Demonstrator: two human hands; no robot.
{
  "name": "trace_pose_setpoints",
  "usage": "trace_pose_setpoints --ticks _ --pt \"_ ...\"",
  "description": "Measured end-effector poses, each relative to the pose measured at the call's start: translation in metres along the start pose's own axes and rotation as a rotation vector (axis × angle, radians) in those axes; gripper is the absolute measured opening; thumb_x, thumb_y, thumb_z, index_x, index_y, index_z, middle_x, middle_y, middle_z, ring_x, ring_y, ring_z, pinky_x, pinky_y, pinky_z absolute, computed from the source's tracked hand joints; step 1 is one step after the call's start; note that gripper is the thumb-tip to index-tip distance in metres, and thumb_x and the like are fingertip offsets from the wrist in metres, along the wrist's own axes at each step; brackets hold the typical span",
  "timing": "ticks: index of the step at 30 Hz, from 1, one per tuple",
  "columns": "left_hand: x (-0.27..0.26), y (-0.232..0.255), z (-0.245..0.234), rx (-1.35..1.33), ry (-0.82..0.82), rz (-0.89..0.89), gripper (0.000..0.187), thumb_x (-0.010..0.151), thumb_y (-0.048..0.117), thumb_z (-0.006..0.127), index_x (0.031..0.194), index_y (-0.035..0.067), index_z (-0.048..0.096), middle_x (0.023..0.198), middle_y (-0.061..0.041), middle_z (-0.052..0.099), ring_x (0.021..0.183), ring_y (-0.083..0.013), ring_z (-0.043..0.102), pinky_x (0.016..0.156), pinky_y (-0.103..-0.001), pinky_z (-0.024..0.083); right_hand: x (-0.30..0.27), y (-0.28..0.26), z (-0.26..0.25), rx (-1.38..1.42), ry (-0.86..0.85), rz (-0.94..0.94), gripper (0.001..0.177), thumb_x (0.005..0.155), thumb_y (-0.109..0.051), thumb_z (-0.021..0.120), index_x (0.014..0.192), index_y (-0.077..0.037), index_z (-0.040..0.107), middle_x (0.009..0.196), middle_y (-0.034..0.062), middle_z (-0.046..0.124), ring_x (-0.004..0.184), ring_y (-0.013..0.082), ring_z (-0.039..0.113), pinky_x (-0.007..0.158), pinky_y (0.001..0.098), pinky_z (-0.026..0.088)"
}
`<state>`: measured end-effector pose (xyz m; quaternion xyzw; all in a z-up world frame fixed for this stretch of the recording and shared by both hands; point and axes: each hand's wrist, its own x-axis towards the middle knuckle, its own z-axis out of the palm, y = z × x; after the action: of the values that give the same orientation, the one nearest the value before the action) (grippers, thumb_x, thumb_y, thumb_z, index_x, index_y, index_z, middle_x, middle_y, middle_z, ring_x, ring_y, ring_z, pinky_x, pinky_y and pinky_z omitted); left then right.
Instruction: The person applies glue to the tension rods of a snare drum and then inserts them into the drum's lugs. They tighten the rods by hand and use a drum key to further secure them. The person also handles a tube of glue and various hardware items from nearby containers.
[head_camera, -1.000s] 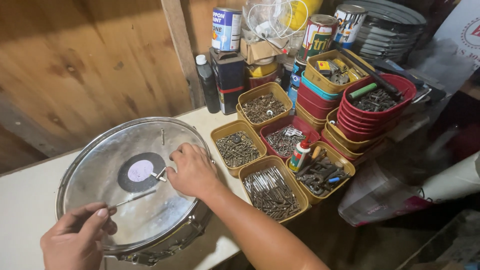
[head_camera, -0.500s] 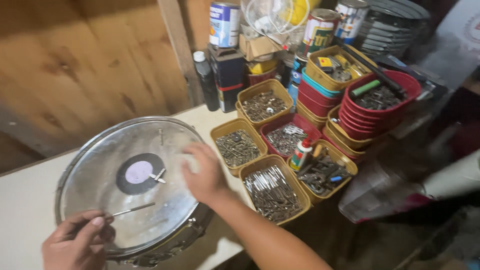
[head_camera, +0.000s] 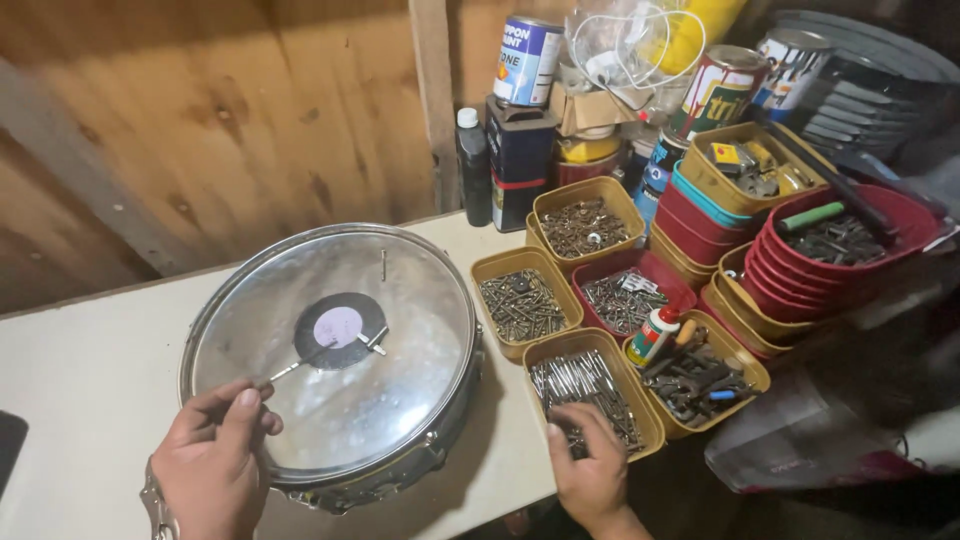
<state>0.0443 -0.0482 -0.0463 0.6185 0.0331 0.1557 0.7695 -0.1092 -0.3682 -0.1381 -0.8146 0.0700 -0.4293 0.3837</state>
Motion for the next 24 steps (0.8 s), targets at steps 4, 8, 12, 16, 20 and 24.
trace_pose_setpoints --ticks 4,8,12,16,20,24 --pt "-0.005 0.028 0.01 0.225 0.045 -0.033 0.014 0.103 0.008 0.066 0.11 -0.003 0.069 0.097 -0.017 0.074 0.067 -0.0132 0.062 0.067 -0.023 0.053 0.001 0.002 -0.008 -0.021 -0.009 -0.006 0.021 0.089 -0.016 0.067 0.102 -0.002 0.074 0.1 0.0113 0.076 0.095 0.0238 0.073 0.088 0.0349 0.06" --pt "-0.002 0.028 0.003 0.284 0.002 -0.058 0.018 0.097 0.009 0.069 0.111 -0.003 0.07 0.093 -0.017 0.076 0.066 -0.0165 0.065 0.072 -0.028 0.056 -0.022 0.023 0.007 -0.062 -0.08 -0.064 0.017 0.088 -0.013 0.066 0.101 -0.004 0.073 0.1 0.0099 0.074 0.093 0.0238 0.072 0.089 0.0341 0.057" --pt "-0.002 0.022 0.004 0.245 -0.078 -0.024 0.015 0.097 0.005 0.071 0.109 -0.004 0.071 0.085 -0.019 0.074 0.067 -0.0186 0.066 0.075 -0.03 0.059 -0.058 0.015 0.013 -0.092 -0.341 -0.056 0.023 0.08 -0.02 0.076 0.103 -0.013 0.074 0.092 0.0047 0.076 0.076 0.0201 0.074 0.071 0.0311 0.06" --pt "-0.013 0.045 0.008 0.36 -0.091 -0.077 0.019 0.099 0.01 0.069 0.113 -0.001 0.072 0.096 -0.014 0.077 0.07 -0.0149 0.065 0.067 -0.026 0.052 -0.086 -0.019 0.016 0.062 -0.411 -0.388 0.02 0.086 -0.007 0.073 0.106 -0.004 0.072 0.093 0.0118 0.071 0.081 0.0267 0.068 0.078 0.0326 0.058" --pt "-0.014 0.035 0.004 0.35 -0.154 0.052 0.017 0.104 0.003 0.066 0.115 -0.009 0.068 0.097 -0.02 0.073 0.07 -0.0202 0.064 0.073 -0.031 0.055 -0.085 -0.03 0.003 0.129 -0.478 -0.353 0.015 0.099 -0.018 0.071 0.106 -0.005 0.071 0.097 0.0127 0.069 0.086 0.0277 0.066 0.081 0.0349 0.055" --pt "-0.012 0.024 -0.001 0.261 -0.157 0.063 0.016 0.108 0.004 0.066 0.116 -0.01 0.066 0.096 -0.021 0.07 0.069 -0.0214 0.062 0.072 -0.029 0.053 -0.058 -0.013 -0.014 -0.049 -0.274 -0.306 0.009 0.083 -0.006 0.07 0.091 -0.004 0.073 0.087 0.0103 0.073 0.079 0.0263 0.069 0.075 0.0348 0.056"
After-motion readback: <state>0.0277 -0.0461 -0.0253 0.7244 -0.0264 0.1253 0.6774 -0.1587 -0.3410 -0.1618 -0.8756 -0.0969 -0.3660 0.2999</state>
